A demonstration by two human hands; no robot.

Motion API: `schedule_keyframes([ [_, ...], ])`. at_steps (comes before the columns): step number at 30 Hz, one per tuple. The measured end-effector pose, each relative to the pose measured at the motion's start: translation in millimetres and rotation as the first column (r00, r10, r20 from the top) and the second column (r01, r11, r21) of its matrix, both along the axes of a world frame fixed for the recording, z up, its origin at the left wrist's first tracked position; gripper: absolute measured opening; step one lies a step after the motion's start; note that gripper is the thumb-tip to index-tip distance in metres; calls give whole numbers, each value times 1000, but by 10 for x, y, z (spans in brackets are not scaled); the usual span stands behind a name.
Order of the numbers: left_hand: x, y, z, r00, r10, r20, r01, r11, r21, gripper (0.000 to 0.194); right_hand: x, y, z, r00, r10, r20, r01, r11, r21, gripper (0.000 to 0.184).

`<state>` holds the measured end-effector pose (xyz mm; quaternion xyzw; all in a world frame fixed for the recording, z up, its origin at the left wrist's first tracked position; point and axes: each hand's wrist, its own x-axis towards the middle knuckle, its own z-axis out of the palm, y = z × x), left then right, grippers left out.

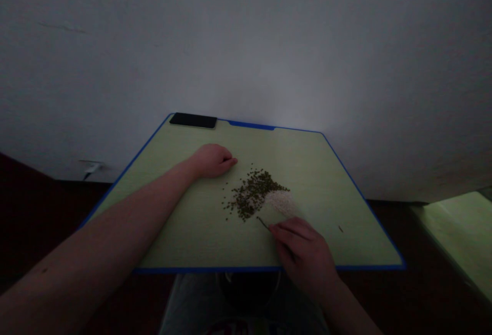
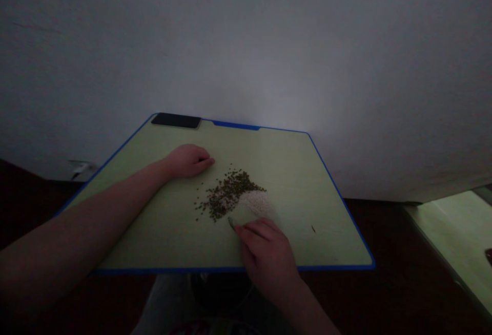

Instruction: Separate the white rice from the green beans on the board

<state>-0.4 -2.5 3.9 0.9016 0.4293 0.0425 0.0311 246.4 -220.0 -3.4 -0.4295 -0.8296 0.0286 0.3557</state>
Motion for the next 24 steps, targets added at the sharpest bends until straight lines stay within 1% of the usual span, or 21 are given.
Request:
schedule_keyframes([
  [3,5,-6,9,1000,15,-6,-15,1000,-13,51,12,10,0,999,-41,-12,41,999,16,22],
  [6,4,-1,1,1000,5,1,-5,1000,-10,52,28,46,2,998,-60,11,60,998,20,22],
  [14,6,1,2,1000,6,3,-6,1000,-6,51,-13,60,32,999,8,43,-8,1000,13,22],
  [19,1,5,-9,1000,0,3,0,1000,-4,53,14,73,11,997,-71,37,70,997,43,24],
  [22,-3,9,-19,1000,2,2,-2,1000,0,53,13,102,-1,996,-86,33,85,996,32,23],
  [24,-3,9,-18,1000,-1,-2,1,1000,4,53,5,109,0,997,-74,24,73,997,34,23],
])
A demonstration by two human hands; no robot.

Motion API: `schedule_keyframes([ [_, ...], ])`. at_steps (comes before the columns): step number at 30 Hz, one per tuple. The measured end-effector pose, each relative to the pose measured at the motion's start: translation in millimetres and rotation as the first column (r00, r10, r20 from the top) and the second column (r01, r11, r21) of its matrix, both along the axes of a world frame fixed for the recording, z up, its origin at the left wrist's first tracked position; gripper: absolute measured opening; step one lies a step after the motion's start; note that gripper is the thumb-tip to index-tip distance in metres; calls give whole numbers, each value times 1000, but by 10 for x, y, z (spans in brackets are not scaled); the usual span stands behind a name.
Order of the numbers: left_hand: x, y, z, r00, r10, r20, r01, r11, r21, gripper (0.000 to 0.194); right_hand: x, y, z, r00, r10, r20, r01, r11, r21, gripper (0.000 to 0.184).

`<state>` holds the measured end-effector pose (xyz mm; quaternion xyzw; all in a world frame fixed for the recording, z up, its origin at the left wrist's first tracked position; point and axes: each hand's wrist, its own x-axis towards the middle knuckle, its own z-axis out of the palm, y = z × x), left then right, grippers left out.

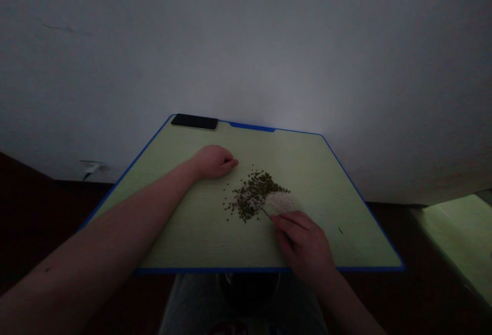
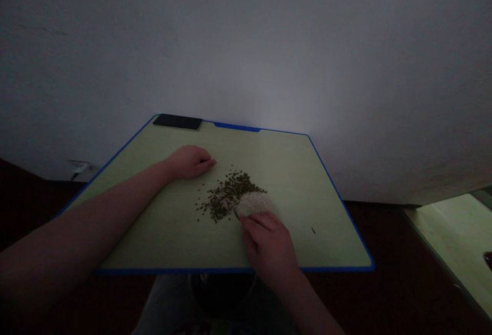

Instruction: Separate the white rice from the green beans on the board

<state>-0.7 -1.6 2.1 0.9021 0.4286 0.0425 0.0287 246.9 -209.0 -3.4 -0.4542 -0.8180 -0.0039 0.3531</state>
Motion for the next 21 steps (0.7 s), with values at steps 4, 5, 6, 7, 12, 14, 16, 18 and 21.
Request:
schedule_keyframes([
  [4,3,-9,16,1000,-5,2,5,1000,6,52,-8,-18,17,1000,18,-19,-18,1000,4,23],
  [5,3,-11,20,1000,-6,2,6,1000,6,52,-8,-23,21,1000,16,-27,-16,1000,0,23],
  [6,3,-13,22,1000,-6,2,6,1000,5,52,-6,-26,24,999,11,-33,-11,1000,-5,24],
  [7,2,-13,23,1000,-4,0,4,1000,4,52,-5,-27,25,999,8,-37,-8,1000,-8,24],
  [12,-4,-2,8,1000,-10,2,10,1000,11,52,-10,-17,18,999,19,-42,-20,1000,-20,24],
  [14,-5,2,5,1000,-19,5,18,1000,14,52,-14,-22,22,998,35,-52,-37,999,-28,23],
  [16,-3,0,10,1000,-21,3,21,1000,12,52,-14,-31,32,998,46,-53,-48,998,-29,23],
  [18,0,-7,19,1000,-12,-3,12,1000,3,52,-12,-39,44,998,47,-44,-48,999,-22,23],
  [21,2,-15,25,1000,1,0,-1,1000,-13,51,-8,-44,49,998,38,-40,-38,999,-15,24],
])
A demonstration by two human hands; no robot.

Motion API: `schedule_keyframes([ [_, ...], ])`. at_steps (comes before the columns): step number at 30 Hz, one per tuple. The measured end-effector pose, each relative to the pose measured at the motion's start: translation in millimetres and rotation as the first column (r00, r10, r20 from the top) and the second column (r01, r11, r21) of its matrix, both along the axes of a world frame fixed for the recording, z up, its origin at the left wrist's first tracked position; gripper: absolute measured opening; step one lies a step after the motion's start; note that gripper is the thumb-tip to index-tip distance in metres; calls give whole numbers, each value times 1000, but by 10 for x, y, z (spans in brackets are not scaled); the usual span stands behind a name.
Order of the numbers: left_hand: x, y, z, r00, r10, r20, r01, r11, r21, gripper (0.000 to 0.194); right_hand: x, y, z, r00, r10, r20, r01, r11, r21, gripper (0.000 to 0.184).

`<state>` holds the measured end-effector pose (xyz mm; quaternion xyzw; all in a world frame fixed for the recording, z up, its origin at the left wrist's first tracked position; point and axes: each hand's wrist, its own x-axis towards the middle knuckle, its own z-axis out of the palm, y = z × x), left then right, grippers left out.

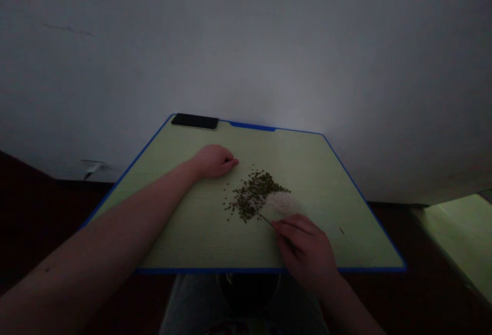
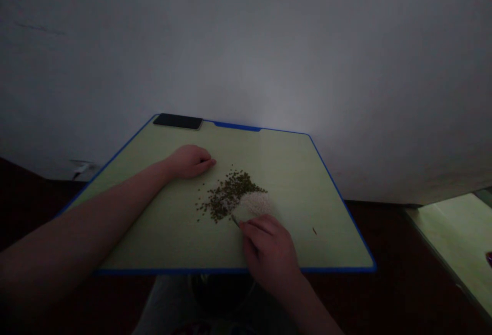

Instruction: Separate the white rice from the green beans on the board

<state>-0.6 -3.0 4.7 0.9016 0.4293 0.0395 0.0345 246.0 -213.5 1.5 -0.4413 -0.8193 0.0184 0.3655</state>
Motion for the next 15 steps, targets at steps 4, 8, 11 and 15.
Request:
schedule_keyframes([
  [4,-3,8,-12,1000,-6,19,6,1000,1,50,-1,5,-15,999,35,-12,-35,999,-9,24],
  [8,0,10,-13,1000,0,17,0,1000,-4,50,-14,16,-21,998,61,-6,-61,998,-12,23],
  [11,1,7,-8,1000,-9,12,9,1000,5,51,-21,25,-20,999,50,8,-50,999,-2,22],
  [15,-5,11,-17,1000,-12,4,12,1000,23,53,-9,32,-35,1000,-16,18,16,1000,15,25],
])
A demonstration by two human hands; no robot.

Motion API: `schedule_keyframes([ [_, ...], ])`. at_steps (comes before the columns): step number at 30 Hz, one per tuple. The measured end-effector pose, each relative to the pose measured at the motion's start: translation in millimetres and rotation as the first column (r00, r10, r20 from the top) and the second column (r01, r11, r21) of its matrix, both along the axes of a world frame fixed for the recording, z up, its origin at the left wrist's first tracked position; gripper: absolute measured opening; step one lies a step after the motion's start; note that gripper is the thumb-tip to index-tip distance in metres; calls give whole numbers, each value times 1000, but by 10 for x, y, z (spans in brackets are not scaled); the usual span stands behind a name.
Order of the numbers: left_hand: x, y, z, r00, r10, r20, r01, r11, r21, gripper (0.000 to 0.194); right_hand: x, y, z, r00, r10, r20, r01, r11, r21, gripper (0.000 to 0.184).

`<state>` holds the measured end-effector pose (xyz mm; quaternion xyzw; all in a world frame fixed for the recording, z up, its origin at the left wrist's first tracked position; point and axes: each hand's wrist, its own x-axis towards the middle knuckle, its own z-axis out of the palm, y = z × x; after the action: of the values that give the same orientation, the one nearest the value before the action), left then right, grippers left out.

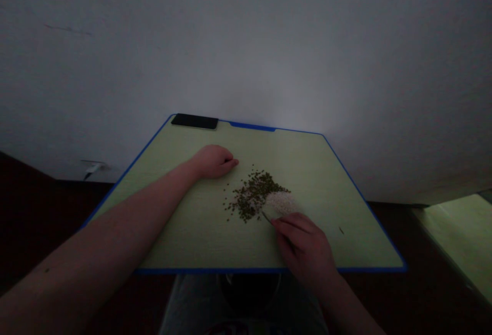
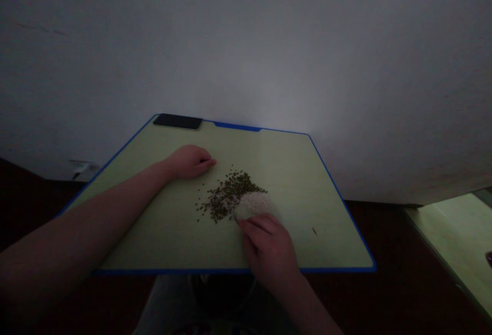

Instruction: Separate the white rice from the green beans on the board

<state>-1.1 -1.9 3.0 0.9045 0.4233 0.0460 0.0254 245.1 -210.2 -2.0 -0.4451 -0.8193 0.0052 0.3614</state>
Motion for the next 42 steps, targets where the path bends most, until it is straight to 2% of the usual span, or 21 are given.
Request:
schedule_keyframes([
  [4,-5,7,-14,1000,-5,-2,5,1000,9,54,20,-12,-5,999,-40,-3,40,999,1,26],
  [17,0,0,3,1000,-4,18,4,1000,-2,51,-19,-1,43,998,67,-19,-67,997,-38,24],
  [32,-9,-8,-9,1000,6,2,-6,1000,-1,53,109,-25,2,994,-103,29,101,994,36,22],
  [35,-6,-12,3,1000,9,9,-9,1000,-13,53,101,-30,24,995,-98,31,96,994,54,22],
  [42,4,-11,12,1000,1,4,-1,1000,-13,52,28,6,3,999,-44,16,44,999,10,22],
])
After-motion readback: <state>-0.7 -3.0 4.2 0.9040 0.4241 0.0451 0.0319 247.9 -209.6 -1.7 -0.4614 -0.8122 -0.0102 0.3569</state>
